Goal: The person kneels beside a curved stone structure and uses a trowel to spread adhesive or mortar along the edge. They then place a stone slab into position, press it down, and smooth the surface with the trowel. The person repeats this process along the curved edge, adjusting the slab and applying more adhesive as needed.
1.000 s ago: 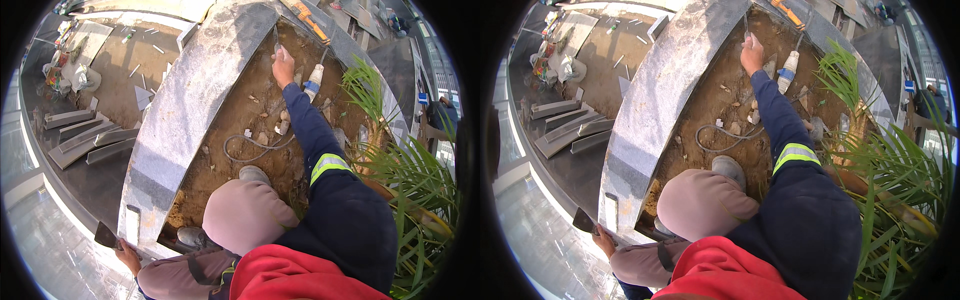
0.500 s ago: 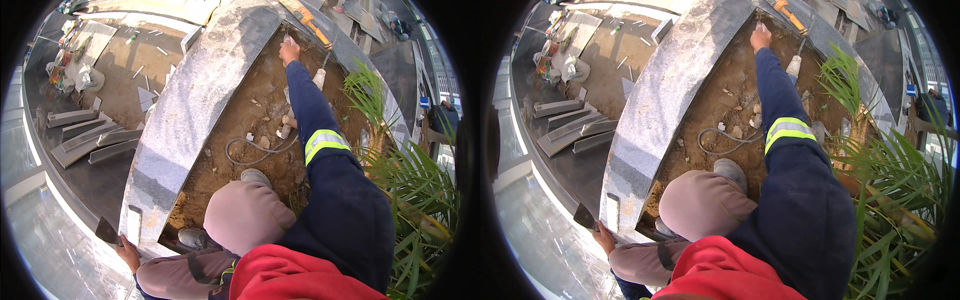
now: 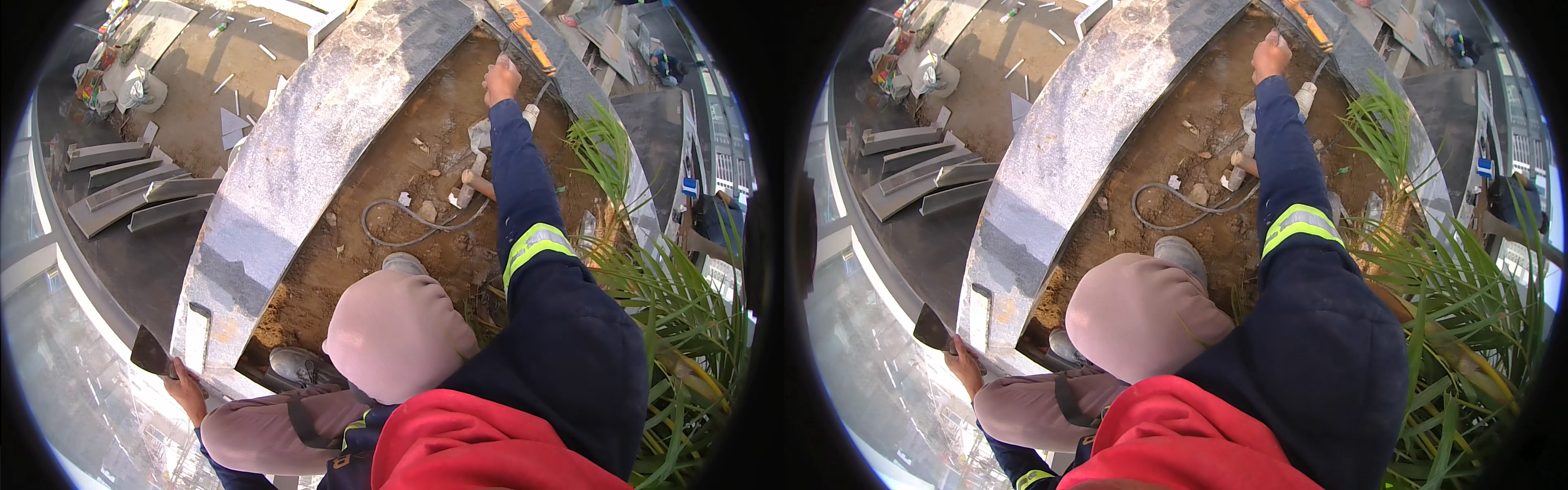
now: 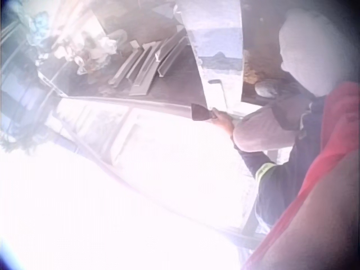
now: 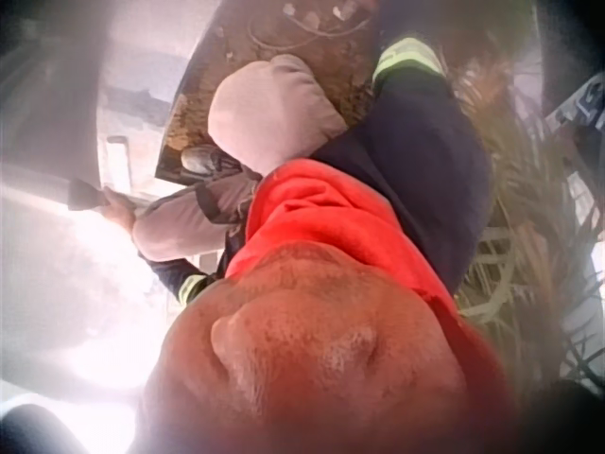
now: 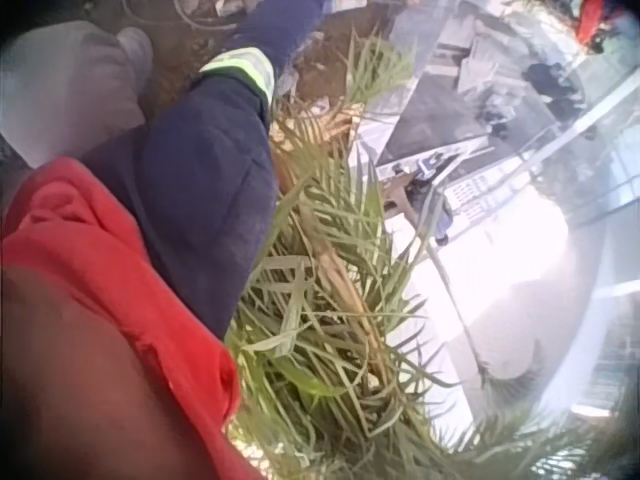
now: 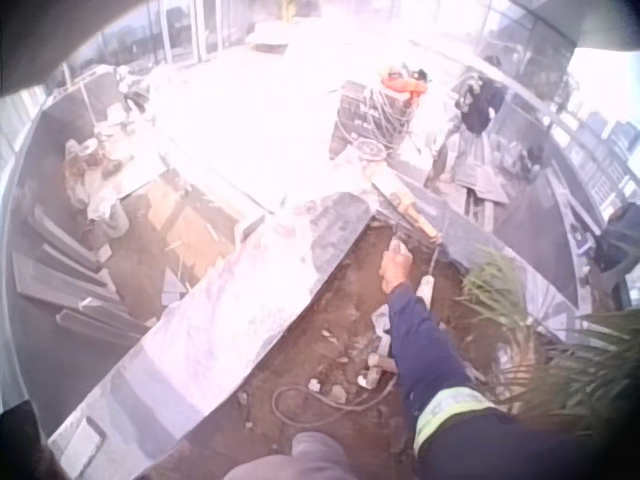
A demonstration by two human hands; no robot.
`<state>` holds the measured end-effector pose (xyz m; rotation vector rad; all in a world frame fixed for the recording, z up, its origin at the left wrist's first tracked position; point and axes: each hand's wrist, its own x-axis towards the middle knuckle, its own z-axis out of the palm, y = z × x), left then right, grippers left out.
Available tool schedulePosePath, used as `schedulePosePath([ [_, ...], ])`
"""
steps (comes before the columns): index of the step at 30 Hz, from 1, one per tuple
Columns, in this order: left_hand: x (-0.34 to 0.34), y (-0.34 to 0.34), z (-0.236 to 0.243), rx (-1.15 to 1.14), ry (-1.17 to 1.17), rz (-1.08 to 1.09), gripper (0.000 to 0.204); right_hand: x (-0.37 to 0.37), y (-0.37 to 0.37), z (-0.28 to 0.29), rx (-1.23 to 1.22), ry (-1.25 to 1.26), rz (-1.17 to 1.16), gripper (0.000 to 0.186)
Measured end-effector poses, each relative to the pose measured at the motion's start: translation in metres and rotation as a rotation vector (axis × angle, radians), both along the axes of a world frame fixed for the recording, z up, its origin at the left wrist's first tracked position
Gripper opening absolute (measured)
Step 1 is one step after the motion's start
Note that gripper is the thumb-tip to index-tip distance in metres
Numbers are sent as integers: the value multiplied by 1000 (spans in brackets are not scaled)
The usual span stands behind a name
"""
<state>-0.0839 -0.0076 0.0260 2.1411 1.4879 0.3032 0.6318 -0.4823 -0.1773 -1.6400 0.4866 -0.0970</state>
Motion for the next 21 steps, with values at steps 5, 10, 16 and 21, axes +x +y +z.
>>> schedulePosePath([
  [5, 1, -2, -1, -68, -36, 26, 38, -161, 58, -28, -72, -63, 187, 47],
  [10, 1, 6, -12, -59, 6, -1, 41, -267, 120, -38, -151, -33, 398, 59],
  [16, -3, 1, -3, -59, 50, -25, 45, -148, 118, -14, -411, -103, 249, 55],
  [21, -3, -2, -8, -58, -66, 63, 42, -59, 65, -26, -477, -157, 141, 55],
])
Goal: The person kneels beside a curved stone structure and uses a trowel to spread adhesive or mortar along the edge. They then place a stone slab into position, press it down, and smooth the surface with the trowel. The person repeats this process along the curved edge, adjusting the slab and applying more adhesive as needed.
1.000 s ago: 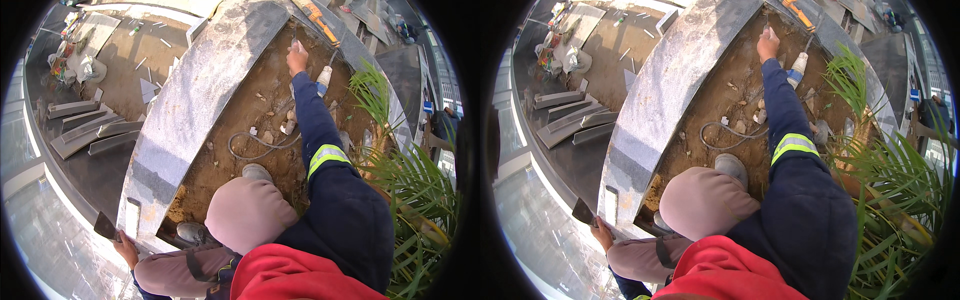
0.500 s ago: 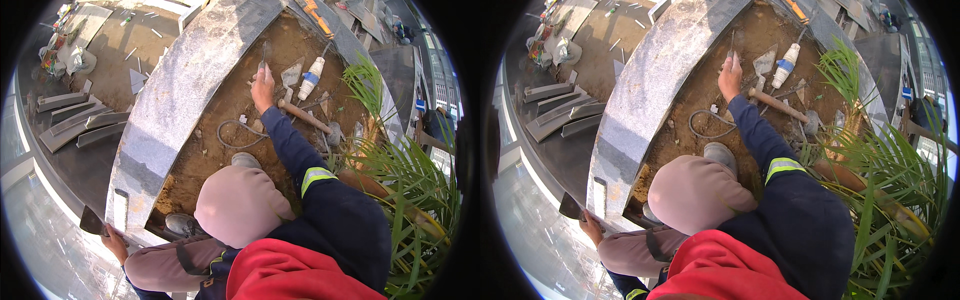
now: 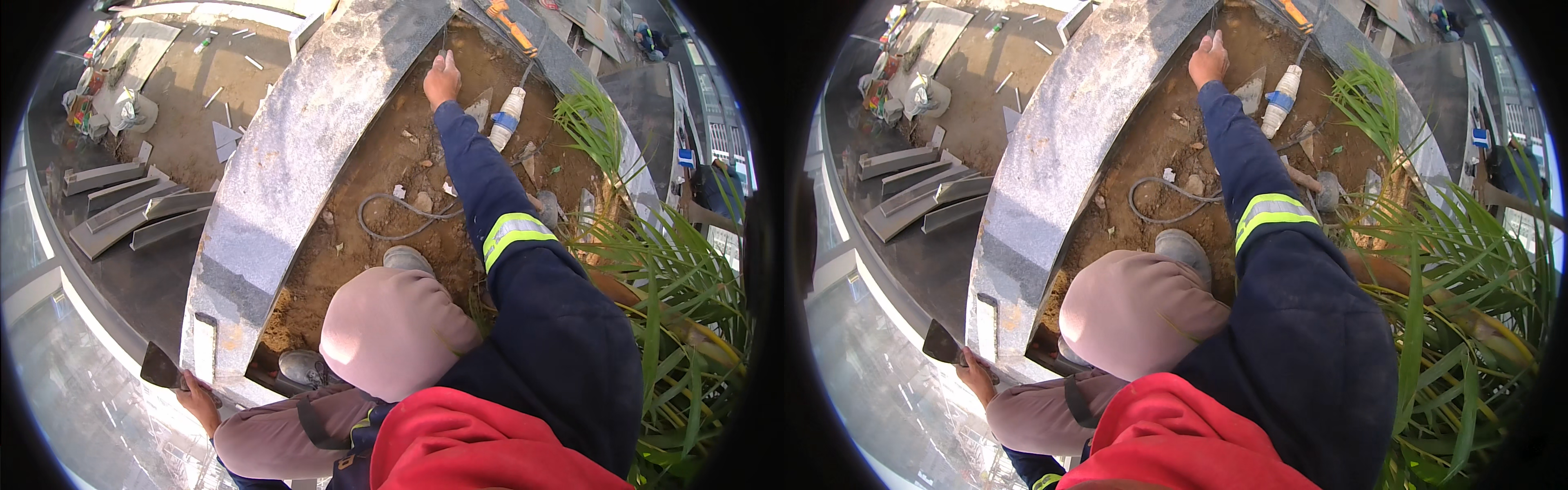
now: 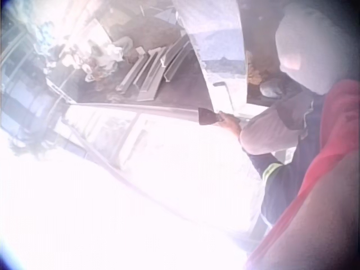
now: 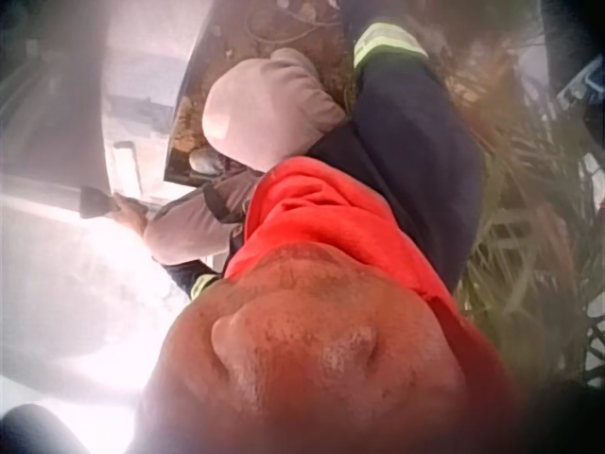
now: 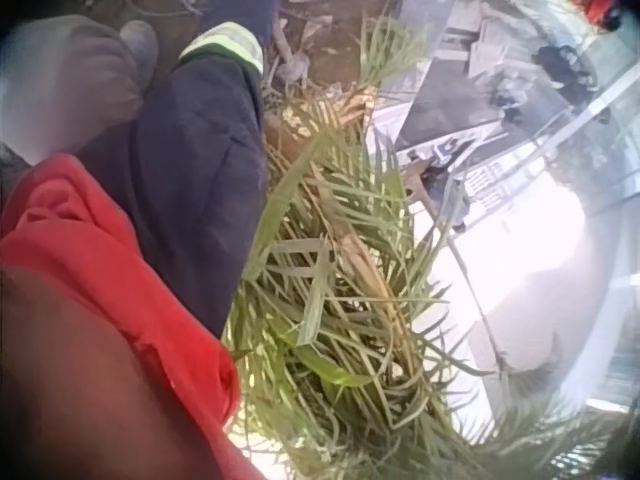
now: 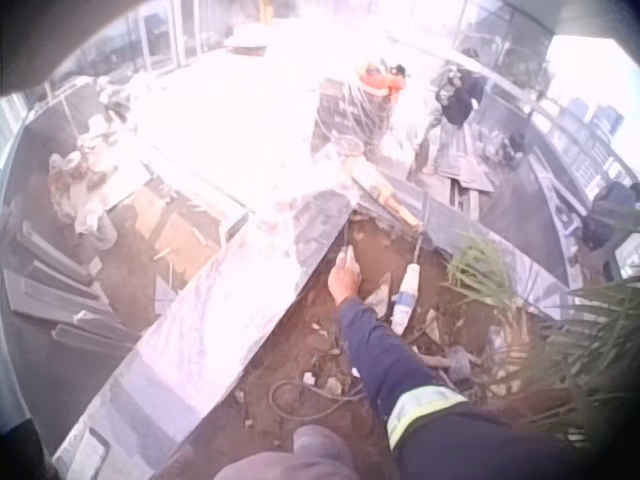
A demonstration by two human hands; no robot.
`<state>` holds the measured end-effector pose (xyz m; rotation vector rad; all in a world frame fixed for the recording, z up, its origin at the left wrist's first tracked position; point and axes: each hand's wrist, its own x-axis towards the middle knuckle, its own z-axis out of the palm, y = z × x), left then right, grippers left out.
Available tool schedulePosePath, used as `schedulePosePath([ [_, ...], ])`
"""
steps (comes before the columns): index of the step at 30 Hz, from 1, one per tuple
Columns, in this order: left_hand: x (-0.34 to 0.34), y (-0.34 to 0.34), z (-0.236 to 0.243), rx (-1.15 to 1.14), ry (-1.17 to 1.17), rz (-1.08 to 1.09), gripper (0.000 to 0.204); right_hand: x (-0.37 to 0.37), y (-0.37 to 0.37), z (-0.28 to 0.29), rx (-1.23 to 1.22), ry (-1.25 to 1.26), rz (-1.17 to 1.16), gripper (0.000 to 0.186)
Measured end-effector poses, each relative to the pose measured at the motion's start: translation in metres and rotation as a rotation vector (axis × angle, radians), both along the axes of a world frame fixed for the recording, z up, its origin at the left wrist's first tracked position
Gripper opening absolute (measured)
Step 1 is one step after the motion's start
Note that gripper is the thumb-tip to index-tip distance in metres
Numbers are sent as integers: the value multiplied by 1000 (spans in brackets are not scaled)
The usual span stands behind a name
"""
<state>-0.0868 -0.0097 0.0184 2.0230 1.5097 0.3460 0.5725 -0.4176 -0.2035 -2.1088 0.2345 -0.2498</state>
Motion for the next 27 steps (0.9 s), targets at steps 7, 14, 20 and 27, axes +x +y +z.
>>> schedulePosePath([
  [7, 1, -1, 1, -47, 9, 16, 42, -154, 30, -8, 172, -44, 179, 57],
  [14, 12, -7, 9, -22, 31, -59, 38, -69, 56, -23, 142, -55, 36, 58],
  [20, -1, -10, 14, 29, 25, 1, 43, 53, -6, -12, 422, 17, -55, 57],
  [27, 13, -14, 14, -62, -90, -1, 42, -220, 33, 11, 132, 21, 325, 60],
])
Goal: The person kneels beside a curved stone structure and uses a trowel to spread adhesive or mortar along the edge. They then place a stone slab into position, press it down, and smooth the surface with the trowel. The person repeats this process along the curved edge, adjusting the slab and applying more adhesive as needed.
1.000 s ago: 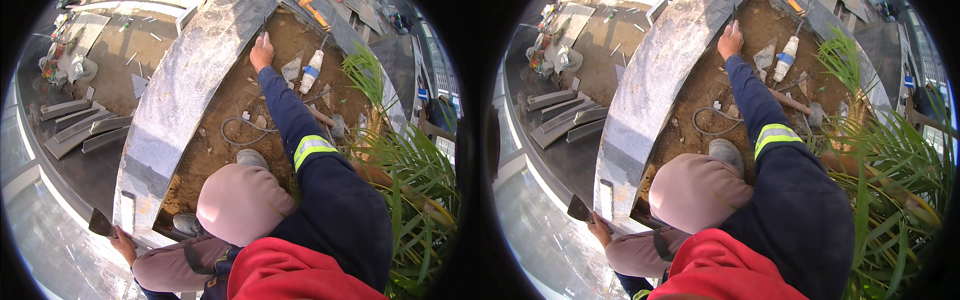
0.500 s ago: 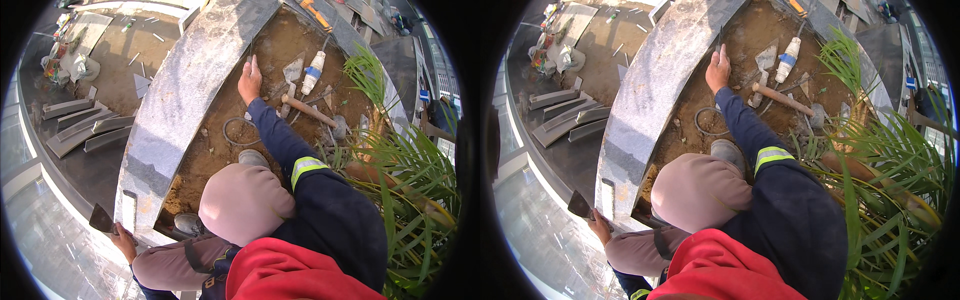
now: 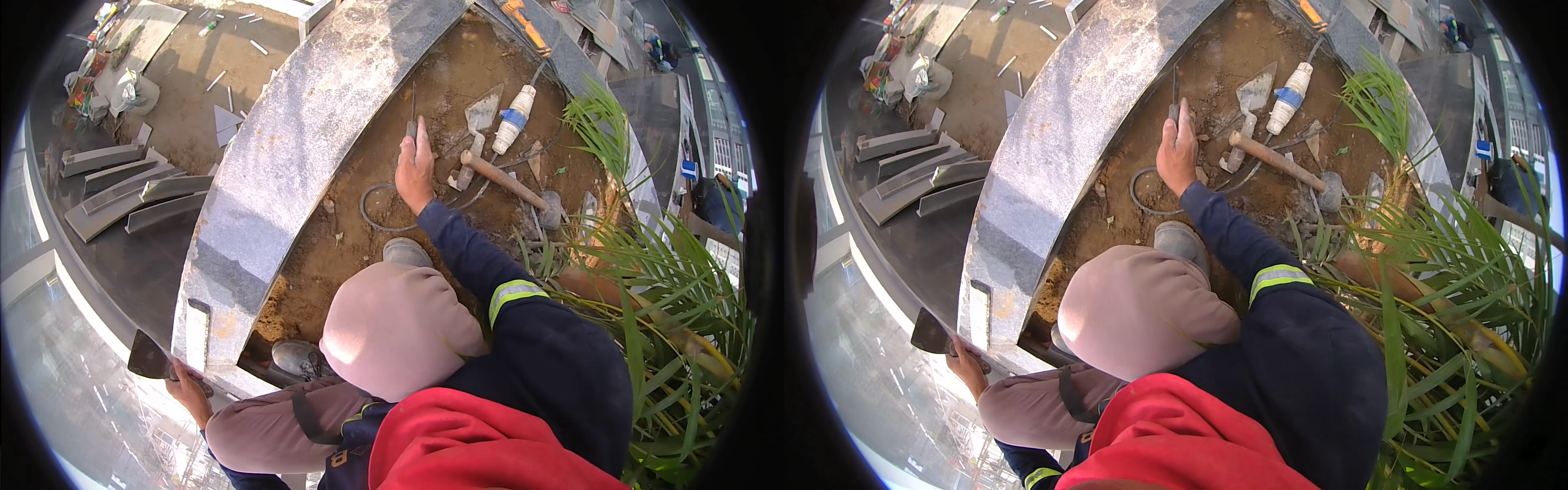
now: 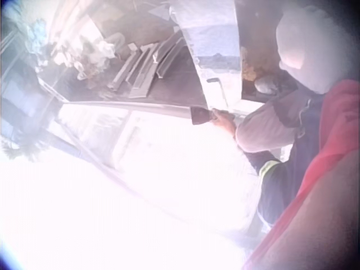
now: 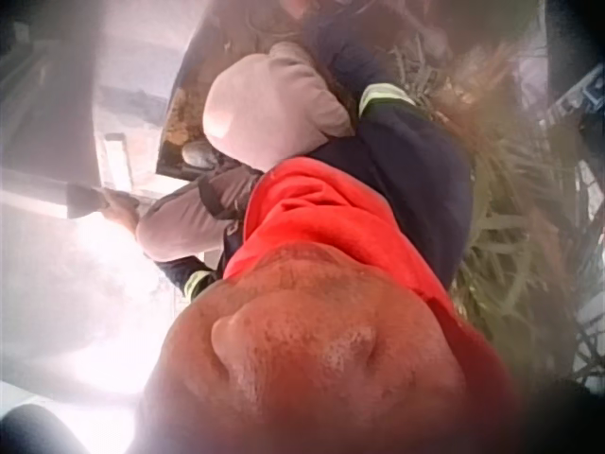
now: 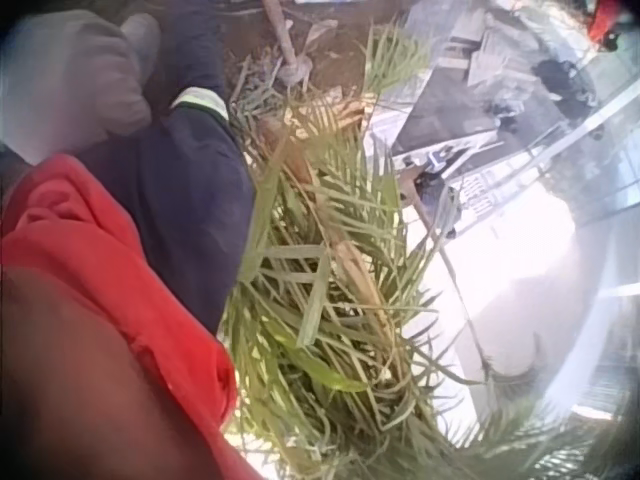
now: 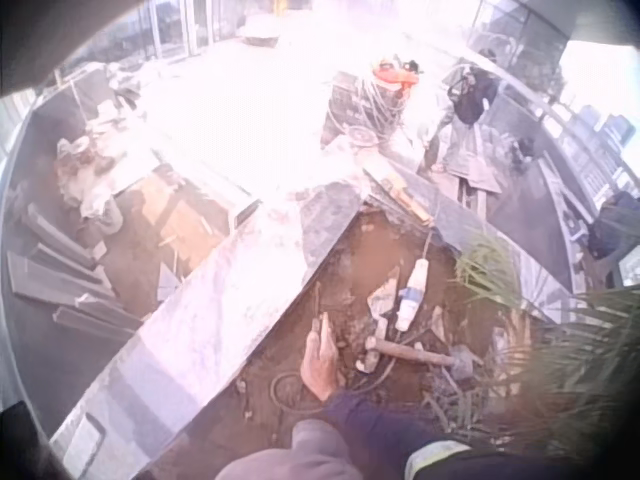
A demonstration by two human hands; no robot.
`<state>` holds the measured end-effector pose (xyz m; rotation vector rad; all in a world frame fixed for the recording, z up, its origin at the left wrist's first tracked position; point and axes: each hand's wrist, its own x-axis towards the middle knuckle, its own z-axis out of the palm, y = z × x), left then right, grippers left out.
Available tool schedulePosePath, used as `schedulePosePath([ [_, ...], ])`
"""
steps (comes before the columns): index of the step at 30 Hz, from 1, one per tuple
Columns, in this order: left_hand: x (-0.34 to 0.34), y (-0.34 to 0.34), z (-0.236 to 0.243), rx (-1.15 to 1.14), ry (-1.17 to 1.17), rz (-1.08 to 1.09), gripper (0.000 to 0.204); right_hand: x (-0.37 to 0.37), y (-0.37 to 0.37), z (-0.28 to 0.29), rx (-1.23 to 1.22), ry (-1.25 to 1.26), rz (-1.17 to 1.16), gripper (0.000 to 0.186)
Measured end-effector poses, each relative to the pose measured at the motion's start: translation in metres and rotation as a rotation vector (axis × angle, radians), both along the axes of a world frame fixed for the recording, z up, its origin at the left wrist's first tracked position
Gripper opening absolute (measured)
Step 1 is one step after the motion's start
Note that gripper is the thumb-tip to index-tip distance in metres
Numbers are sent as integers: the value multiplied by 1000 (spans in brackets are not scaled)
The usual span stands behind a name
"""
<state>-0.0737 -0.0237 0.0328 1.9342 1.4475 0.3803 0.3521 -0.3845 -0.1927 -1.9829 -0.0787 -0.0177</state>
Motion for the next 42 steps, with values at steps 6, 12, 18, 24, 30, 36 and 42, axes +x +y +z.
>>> schedulePosePath([
  [6, 10, 9, -10, -10, 87, -20, 41, -90, 50, 2, 128, 221, 118, 61],
  [12, 21, 0, -2, -52, 67, -16, 38, 77, 32, -56, 291, 106, -237, 61],
  [18, -14, 9, -6, 94, 38, 102, 26, 136, -3, 62, 356, -33, -207, 50],
  [24, 18, 19, -3, 62, 78, -11, 26, 12, 17, 97, 468, 312, 254, 33],
  [30, 50, 21, -9, -172, 74, -235, 33, -82, 98, 94, 190, 580, 763, 34],
  [36, 55, 65, -18, -20, 130, -235, 55, -87, 127, 99, -166, 117, 944, 27],
  [42, -11, 52, 14, -144, 125, -59, 51, -109, 138, 174, -644, -339, 1246, 66],
])
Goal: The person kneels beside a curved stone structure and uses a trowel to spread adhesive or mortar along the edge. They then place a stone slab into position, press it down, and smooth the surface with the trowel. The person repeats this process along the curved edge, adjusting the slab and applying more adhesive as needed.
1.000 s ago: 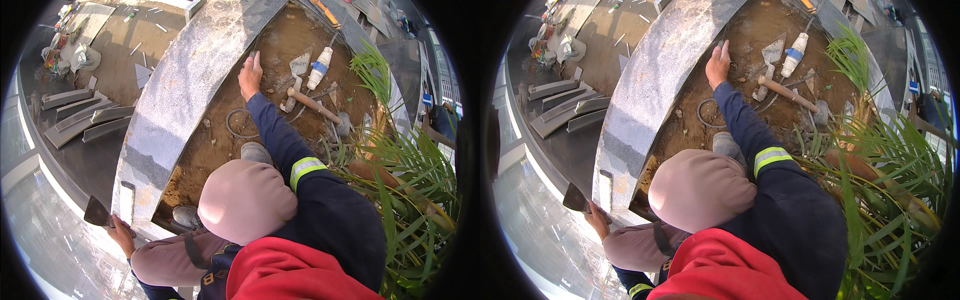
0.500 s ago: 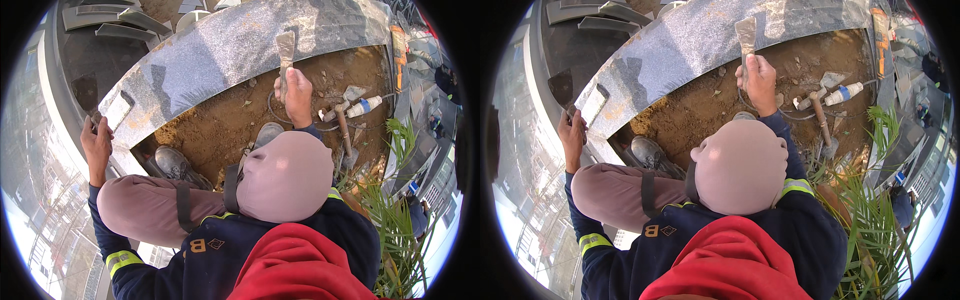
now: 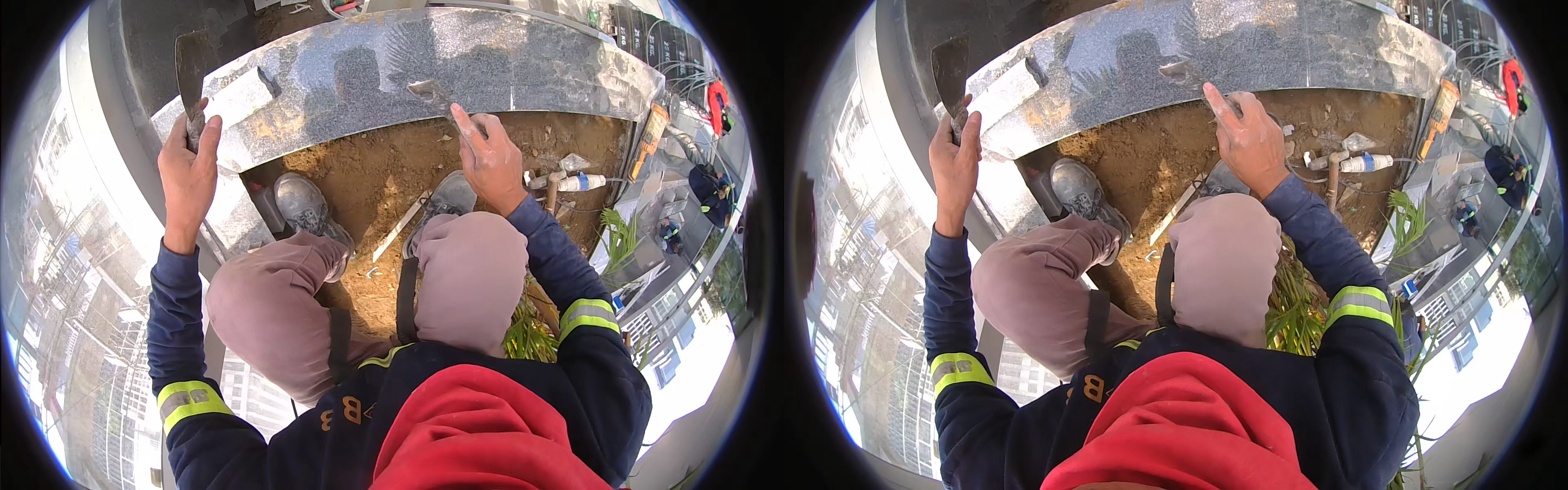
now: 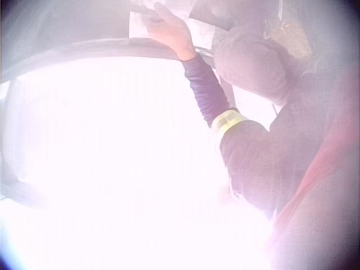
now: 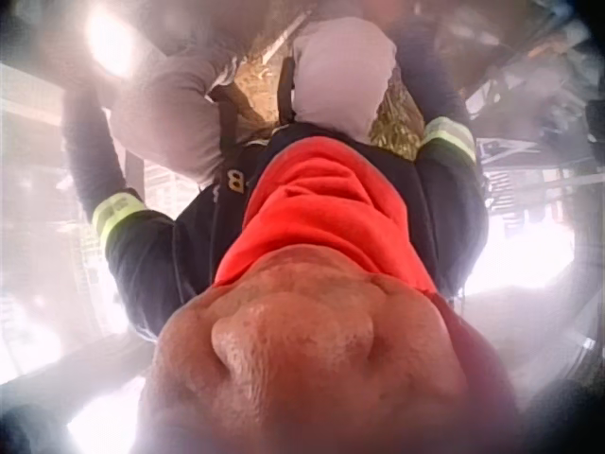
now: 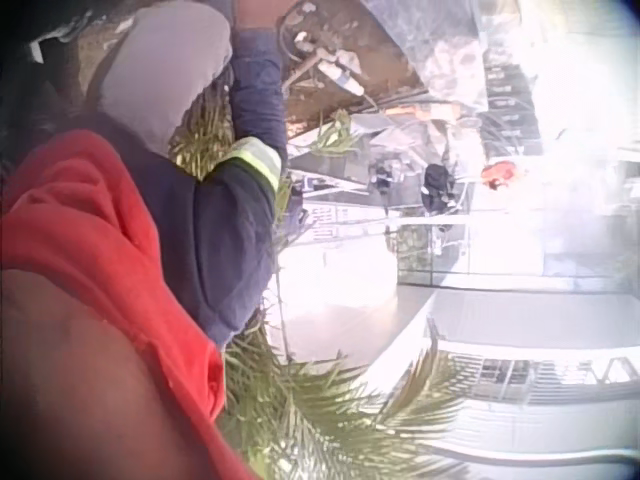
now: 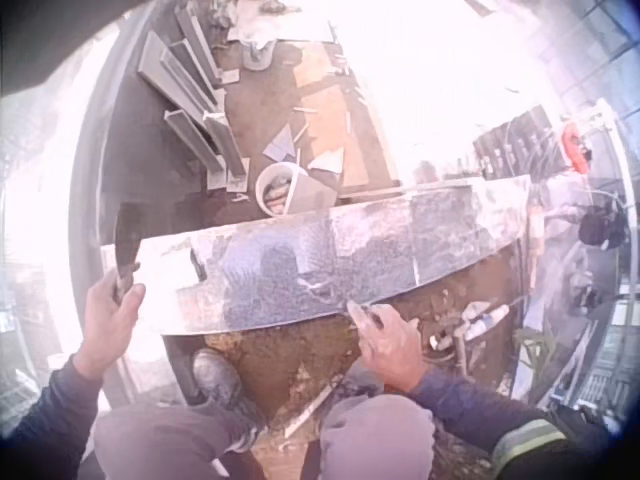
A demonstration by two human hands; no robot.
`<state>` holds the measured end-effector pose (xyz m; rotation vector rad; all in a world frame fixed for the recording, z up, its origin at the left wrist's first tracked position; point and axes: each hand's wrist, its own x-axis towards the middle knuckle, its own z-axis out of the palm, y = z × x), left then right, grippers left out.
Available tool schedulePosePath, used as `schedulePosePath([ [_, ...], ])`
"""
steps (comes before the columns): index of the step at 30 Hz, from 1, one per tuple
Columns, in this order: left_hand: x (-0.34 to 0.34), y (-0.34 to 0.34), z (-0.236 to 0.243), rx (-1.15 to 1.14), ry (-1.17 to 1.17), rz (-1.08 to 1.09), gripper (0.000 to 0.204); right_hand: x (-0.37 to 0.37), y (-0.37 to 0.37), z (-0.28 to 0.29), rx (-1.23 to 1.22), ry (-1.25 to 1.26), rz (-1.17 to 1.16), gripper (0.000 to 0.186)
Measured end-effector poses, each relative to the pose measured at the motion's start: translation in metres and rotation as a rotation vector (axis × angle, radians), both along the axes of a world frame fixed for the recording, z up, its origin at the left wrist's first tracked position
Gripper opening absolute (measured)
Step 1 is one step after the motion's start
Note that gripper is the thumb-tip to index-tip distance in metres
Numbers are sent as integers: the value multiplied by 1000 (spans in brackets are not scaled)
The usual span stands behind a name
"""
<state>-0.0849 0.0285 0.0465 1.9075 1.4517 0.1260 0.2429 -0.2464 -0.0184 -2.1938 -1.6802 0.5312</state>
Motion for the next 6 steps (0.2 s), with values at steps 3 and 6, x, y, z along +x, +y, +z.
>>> schedulePosePath([
  [3, -39, -26, 36, -189, 28, 151, 48, -19, 10, 5, -27, -141, 233, 71],
  [6, -100, -57, 68, -154, 79, 210, 47, -12, 16, 8, -446, -241, -33, 70],
])
